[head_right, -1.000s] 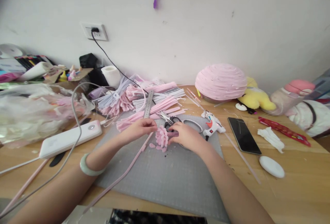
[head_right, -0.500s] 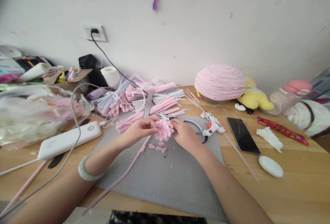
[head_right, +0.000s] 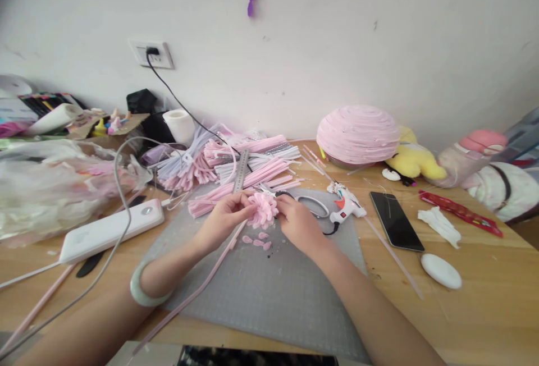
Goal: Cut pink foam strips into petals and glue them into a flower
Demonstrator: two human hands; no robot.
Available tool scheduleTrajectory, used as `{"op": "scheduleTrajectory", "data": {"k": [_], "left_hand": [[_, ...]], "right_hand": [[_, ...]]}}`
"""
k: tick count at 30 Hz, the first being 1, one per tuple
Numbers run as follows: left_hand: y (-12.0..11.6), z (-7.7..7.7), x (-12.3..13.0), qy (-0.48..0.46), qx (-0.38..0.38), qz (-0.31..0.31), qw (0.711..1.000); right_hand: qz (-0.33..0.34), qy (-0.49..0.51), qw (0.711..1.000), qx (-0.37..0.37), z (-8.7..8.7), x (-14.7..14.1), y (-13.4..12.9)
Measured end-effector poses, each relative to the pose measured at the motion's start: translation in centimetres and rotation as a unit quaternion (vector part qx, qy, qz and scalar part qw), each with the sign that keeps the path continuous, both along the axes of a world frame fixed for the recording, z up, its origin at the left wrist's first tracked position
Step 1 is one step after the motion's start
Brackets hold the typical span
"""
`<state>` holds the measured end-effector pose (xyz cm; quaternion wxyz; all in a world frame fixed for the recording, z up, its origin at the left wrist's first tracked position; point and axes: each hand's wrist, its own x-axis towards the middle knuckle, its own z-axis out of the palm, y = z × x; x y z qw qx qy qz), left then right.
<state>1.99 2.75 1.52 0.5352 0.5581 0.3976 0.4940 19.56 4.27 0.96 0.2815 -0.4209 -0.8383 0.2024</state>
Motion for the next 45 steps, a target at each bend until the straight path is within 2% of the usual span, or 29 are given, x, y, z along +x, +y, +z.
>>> {"op": "scheduleTrajectory", "data": {"k": [7, 13, 18, 24, 30, 37, 40, 42, 45], "left_hand": [[-0.1, 0.0, 0.1, 0.031, 0.005, 0.019, 0.999], [-0.4, -0.1, 0.3, 0.017, 0.009, 0.015, 1.000], [-0.3, -0.3, 0.3, 0.038, 0.034, 0.019, 0.999], [-0.2, -0.6, 0.1, 0.113, 0.099, 0.043, 0.988], [0.0, -0.8, -0.1, 0.105, 0.109, 0.032, 0.988], [0.0, -0.4, -0.1, 0.070, 0.066, 0.026, 0.995], [0.3, -0.4, -0.4, 0.067, 0.053, 0.028, 0.996], [0.7, -0.6, -0.8, 0.079, 0.060, 0.039, 0.994], [1.1, -1.0, -1.6, 0.114, 0.084, 0.060, 0.988]], "right_hand": [[-0.009, -0.008, 1.000, -0.003, -0.1, -0.1, -0.2], [-0.016, -0.014, 1.000, 0.019, -0.2, -0.2, -0.4], [-0.035, -0.066, 0.997, 0.027, -0.2, -0.3, -0.6], [-0.068, -0.117, 0.990, 0.031, -0.2, -0.5, -0.9], [-0.071, -0.028, 0.997, 0.013, -0.3, -0.6, -0.6], [-0.038, -0.003, 0.999, 0.004, -0.8, -1.1, -0.5], [-0.092, 0.024, 0.995, 0.021, -0.6, -1.2, -0.8], [-0.119, 0.008, 0.993, 0.014, -0.4, -1.2, -1.0], [-0.049, -0.082, 0.995, -0.042, -0.2, -1.0, -1.3]]}}
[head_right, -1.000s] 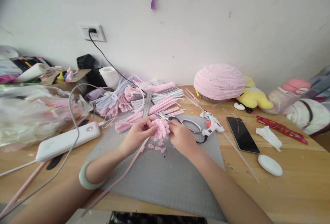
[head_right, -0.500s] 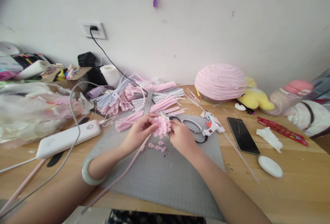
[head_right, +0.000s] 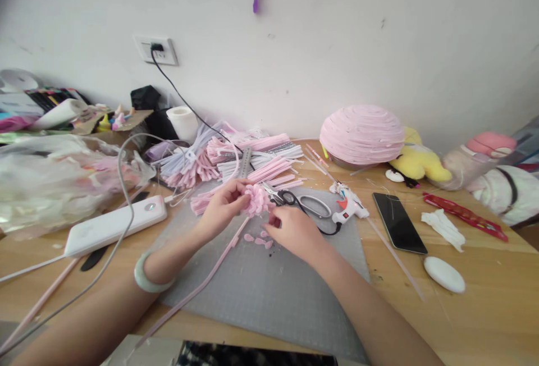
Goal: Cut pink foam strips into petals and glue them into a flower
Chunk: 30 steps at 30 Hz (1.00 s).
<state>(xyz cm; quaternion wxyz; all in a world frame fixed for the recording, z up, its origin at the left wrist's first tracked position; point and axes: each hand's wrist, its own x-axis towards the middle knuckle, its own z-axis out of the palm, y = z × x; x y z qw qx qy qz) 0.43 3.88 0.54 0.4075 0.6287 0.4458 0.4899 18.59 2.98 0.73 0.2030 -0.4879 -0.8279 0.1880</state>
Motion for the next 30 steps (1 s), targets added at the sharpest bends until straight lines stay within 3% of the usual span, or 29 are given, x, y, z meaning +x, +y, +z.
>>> {"op": "scheduleTrajectory", "data": {"k": [3, 7, 14, 19, 23, 27, 30], "left_hand": [[0.4, -0.1, -0.5, 0.041, 0.025, 0.015, 0.999], [0.5, 0.2, -0.8, 0.104, 0.053, 0.013, 0.993], [0.2, 0.9, -0.7, 0.135, 0.089, -0.014, 0.987], [0.2, 1.0, -0.5, 0.109, 0.070, -0.017, 0.991], [0.1, 0.9, -0.4, 0.080, 0.045, -0.023, 0.996], [0.2, 0.8, -0.4, 0.033, 0.008, -0.028, 0.999], [0.1, 0.9, -0.4, 0.033, 0.013, -0.028, 0.999]], "right_hand": [[0.085, -0.070, 0.993, -0.031, -0.4, 0.1, -0.1], [0.140, -0.096, 0.985, -0.034, -1.0, -0.2, -0.3], [0.114, -0.063, 0.989, -0.075, -1.3, -0.6, -0.4], [0.082, -0.050, 0.993, -0.067, -1.0, -0.4, -0.3], [0.064, 0.081, 0.983, -0.151, -0.1, 0.2, -0.1], [0.058, 0.282, 0.915, -0.284, 1.1, 0.5, -0.1], [0.035, 0.375, 0.884, -0.276, 1.8, 0.4, -0.3]]}}
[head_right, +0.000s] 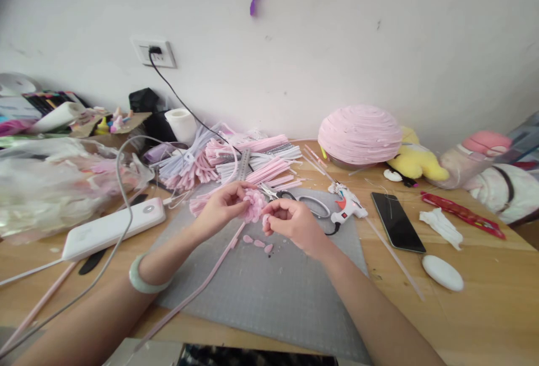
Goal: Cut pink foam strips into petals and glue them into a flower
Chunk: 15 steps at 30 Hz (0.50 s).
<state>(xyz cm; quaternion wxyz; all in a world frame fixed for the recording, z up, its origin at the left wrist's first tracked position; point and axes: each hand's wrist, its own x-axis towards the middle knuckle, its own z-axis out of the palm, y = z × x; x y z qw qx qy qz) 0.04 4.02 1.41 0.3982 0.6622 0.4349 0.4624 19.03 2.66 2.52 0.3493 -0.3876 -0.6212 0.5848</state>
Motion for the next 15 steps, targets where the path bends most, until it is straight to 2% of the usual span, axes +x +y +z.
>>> {"op": "scheduleTrajectory", "data": {"k": [2, 5, 8, 15], "left_hand": [[-0.1, 0.1, 0.1, 0.013, 0.004, -0.006, 1.000], [-0.5, 0.4, 0.3, 0.034, 0.003, -0.027, 0.999], [-0.9, 0.7, 0.5, 0.047, 0.004, -0.045, 0.998], [-0.8, 0.4, 0.5, 0.029, -0.010, -0.051, 0.998]], "right_hand": [[-0.039, 0.003, 0.999, 0.026, 0.2, -0.2, -0.2], [-0.087, -0.053, 0.990, 0.101, 0.2, -0.4, -0.3], [-0.103, -0.091, 0.977, 0.166, -0.2, -0.8, -0.4], [-0.113, -0.129, 0.967, 0.188, -0.9, -1.4, -0.5]]}}
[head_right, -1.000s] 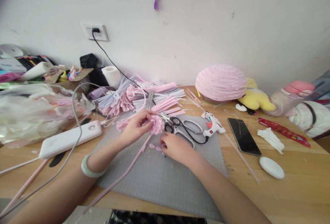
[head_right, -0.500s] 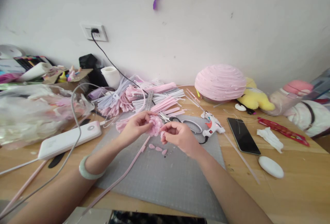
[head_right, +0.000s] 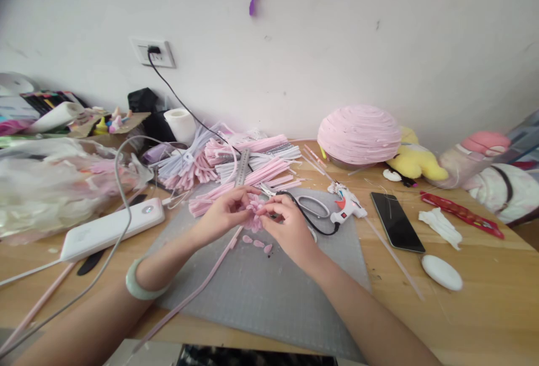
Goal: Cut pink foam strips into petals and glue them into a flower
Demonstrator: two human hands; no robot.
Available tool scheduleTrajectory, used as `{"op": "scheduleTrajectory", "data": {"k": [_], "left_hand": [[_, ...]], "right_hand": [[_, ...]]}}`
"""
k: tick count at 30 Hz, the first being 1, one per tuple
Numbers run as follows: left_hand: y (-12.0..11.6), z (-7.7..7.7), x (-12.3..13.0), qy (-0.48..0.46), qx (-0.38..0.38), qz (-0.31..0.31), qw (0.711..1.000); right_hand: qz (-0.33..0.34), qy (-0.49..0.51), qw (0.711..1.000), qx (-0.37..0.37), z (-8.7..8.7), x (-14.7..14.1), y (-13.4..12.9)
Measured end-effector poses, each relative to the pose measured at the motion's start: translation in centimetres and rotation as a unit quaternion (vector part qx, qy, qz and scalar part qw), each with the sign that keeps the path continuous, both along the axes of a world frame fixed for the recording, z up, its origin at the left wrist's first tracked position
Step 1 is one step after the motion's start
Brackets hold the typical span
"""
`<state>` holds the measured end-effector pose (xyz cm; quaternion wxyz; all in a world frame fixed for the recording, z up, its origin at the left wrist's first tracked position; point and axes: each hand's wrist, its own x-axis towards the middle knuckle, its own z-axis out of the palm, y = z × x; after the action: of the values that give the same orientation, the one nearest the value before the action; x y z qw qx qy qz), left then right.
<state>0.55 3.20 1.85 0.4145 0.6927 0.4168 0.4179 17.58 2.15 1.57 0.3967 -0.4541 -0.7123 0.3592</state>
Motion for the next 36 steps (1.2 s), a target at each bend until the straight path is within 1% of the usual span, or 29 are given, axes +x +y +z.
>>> {"op": "scheduleTrajectory", "data": {"k": [4, 7, 11, 14, 21, 24, 29, 36], "left_hand": [[0.2, -0.2, -0.2, -0.011, -0.004, -0.008, 1.000], [0.1, 0.0, -0.4, -0.004, -0.004, -0.013, 1.000], [0.0, 0.4, -0.5, 0.045, 0.017, -0.009, 0.999], [0.1, 0.4, -0.5, 0.076, 0.033, -0.013, 0.996], [0.2, 0.4, -0.3, 0.114, 0.044, -0.019, 0.992], [0.2, 0.4, -0.2, 0.124, 0.048, -0.011, 0.991], [0.2, 0.4, -0.1, 0.125, 0.054, -0.006, 0.991], [0.4, 0.0, -0.1, 0.128, 0.066, 0.007, 0.989]], "right_hand": [[-0.014, 0.002, 1.000, 0.018, -0.3, -0.2, -0.1], [-0.018, 0.003, 0.999, 0.037, -0.5, -0.3, -0.1], [-0.028, 0.000, 0.999, 0.041, -0.5, -0.5, 0.0], [-0.031, -0.001, 0.998, 0.051, -0.5, -0.6, 0.1], [-0.010, 0.001, 0.997, 0.083, -1.2, -0.6, 0.3], [-0.010, -0.010, 0.994, 0.108, -1.4, -0.6, 0.4], [-0.023, -0.047, 0.984, 0.172, -1.6, -1.0, 0.5], [-0.037, -0.063, 0.976, 0.205, -1.6, -1.2, 0.6]]}}
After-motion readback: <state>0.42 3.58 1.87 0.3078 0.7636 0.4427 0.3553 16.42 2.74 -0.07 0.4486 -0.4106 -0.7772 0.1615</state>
